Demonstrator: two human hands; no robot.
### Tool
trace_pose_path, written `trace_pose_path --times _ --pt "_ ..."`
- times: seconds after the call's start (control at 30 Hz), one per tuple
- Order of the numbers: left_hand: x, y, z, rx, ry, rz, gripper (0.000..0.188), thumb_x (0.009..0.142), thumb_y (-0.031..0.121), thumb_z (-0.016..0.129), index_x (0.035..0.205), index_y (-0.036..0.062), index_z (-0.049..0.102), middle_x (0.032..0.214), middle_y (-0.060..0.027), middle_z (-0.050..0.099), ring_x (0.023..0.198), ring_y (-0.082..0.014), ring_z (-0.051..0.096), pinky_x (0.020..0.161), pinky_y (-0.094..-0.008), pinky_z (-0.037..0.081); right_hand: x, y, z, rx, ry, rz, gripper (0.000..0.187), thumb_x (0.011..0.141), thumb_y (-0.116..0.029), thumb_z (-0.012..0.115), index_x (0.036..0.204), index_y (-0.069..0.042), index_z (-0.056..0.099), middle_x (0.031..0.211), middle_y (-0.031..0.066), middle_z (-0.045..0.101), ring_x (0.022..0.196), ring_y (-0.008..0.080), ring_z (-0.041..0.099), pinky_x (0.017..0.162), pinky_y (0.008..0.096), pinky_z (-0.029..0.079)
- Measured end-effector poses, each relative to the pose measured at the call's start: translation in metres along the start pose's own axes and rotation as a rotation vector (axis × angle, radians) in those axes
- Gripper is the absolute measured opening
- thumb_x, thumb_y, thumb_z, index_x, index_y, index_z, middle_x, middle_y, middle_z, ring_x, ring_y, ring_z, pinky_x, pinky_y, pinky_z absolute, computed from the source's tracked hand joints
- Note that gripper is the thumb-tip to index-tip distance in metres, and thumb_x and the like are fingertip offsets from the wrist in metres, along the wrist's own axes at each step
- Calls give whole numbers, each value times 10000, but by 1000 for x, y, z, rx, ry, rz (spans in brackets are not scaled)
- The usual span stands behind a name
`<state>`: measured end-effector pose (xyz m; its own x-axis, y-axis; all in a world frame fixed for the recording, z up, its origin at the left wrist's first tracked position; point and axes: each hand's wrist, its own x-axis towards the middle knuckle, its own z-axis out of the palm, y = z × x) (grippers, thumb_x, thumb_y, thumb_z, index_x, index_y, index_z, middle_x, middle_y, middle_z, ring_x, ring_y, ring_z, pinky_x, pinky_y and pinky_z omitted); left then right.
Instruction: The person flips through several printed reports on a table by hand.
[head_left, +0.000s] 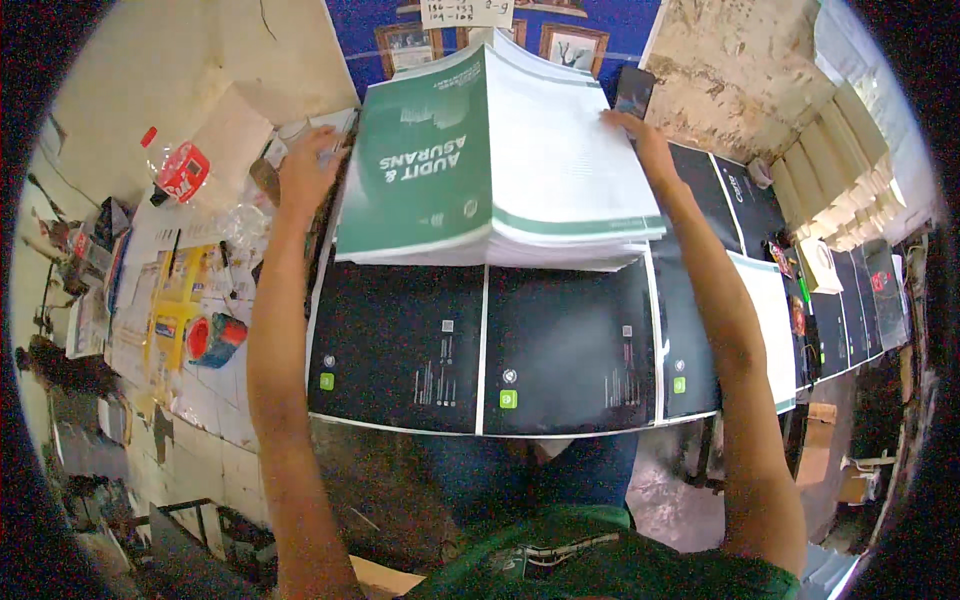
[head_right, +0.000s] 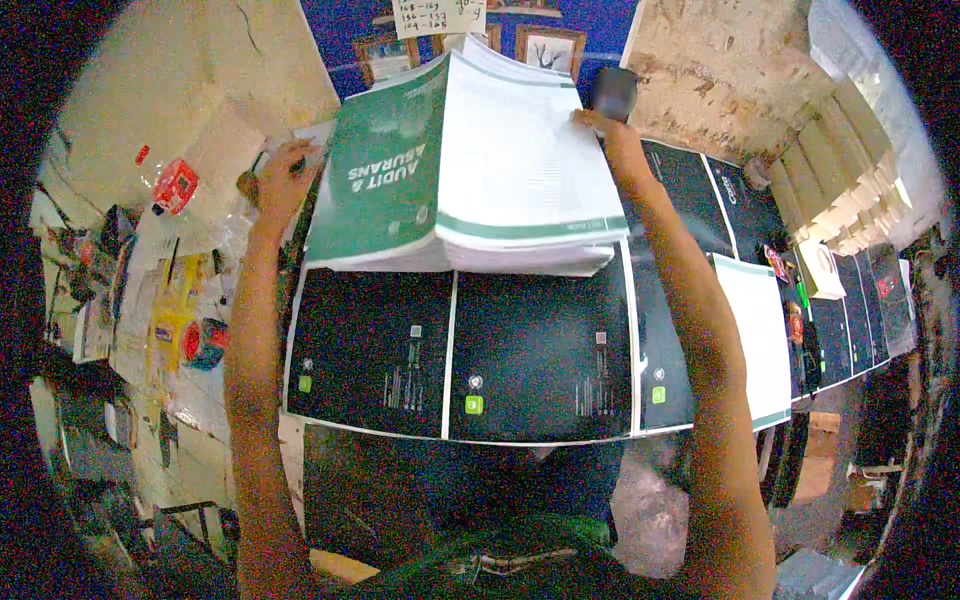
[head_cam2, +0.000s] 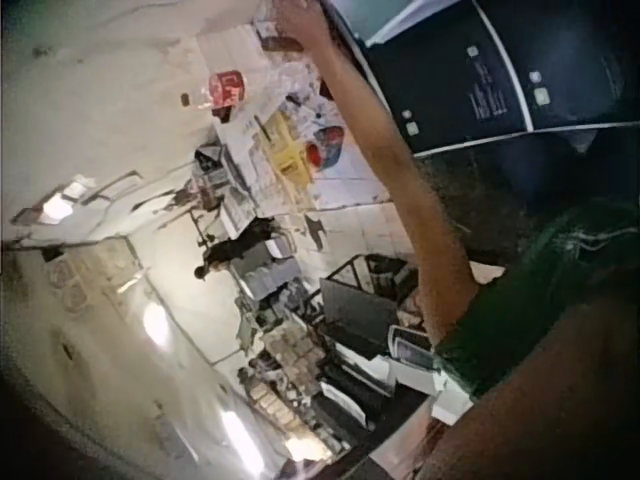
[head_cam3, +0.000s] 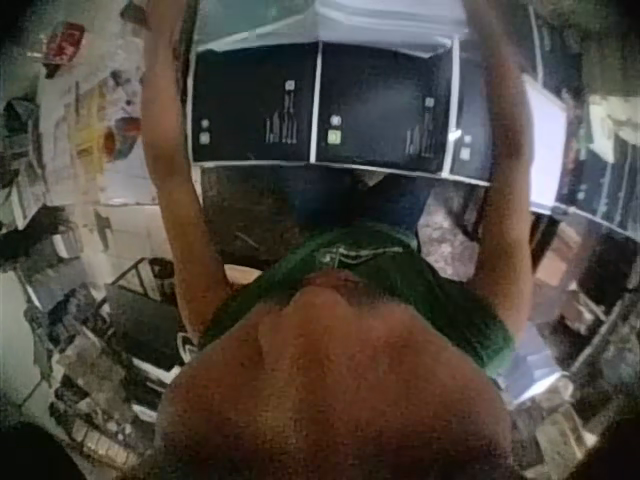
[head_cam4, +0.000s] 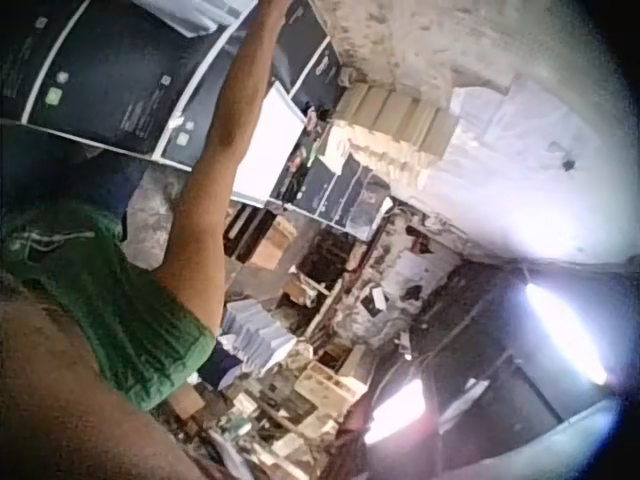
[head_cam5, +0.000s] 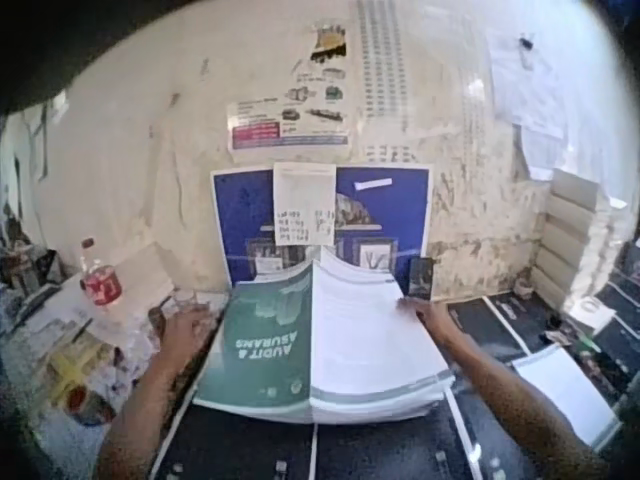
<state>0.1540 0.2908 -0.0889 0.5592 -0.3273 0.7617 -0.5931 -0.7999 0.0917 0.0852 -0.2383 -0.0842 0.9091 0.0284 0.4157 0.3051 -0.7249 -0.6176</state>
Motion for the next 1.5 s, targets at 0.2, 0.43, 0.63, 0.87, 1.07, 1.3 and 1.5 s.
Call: trace_pose_path --times 0.2,0.43,0.63,0.87,1.07,1.3,1.5 --pt "42 99 -36 -342 -52 -254 450 857 287 733 1262 119 628 1185 -138 670 1089 -272 642 964 -388 494 8 37 -10 -113 93 -130 371 796 -106 687 1163 -51 670 1229 155 657 1152 300 621 997 370 465" --pt "38 213 -72 -287 -441 308 754 711 401 833 1339 91 555 1411 -121 528 1307 -310 486 1110 -433 364 -4 19 11 -1 100 -161 380 767 -104 727 1137 -31 677 1172 177 678 1122 324 642 976 379 485" --pt "40 222 -65 -195 -476 321 703 724 390 813 1305 71 578 1394 -106 550 1316 -312 479 1111 -438 360 1 38 4 172 119 -68 359 782 -59 700 1139 -22 676 1159 179 683 1103 314 653 956 369 495" --pt "28 221 -70 -120 -544 300 555 769 340 795 1218 48 650 1332 -101 604 1283 -294 518 1074 -422 402 -14 9 15 -97 89 53 382 875 16 540 1245 -30 622 1168 185 666 947 270 676 816 341 516" --pt "29 235 -59 -222 -539 247 531 781 293 789 1232 48 649 1345 -102 595 1320 -275 483 1109 -406 364 9 7 -11 55 437 -224 278 866 -51 570 1125 -55 671 974 190 702 919 336 688 824 389 534" --pt "10 221 -49 -391 -494 100 532 754 253 811 1240 98 660 1349 -75 599 1350 -289 450 1118 -421 353 116 -85 24 -47 25 -316 259 929 -201 582 1077 -14 682 1038 174 703 978 335 671 875 395 517" --pt "19 227 -40 -425 -413 169 581 717 235 835 1255 111 653 1343 -68 604 1337 -301 461 1117 -424 356 209 -78 61 -230 -22 -315 330 883 -316 561 1021 -54 706 1046 171 704 965 378 671 878 447 520"
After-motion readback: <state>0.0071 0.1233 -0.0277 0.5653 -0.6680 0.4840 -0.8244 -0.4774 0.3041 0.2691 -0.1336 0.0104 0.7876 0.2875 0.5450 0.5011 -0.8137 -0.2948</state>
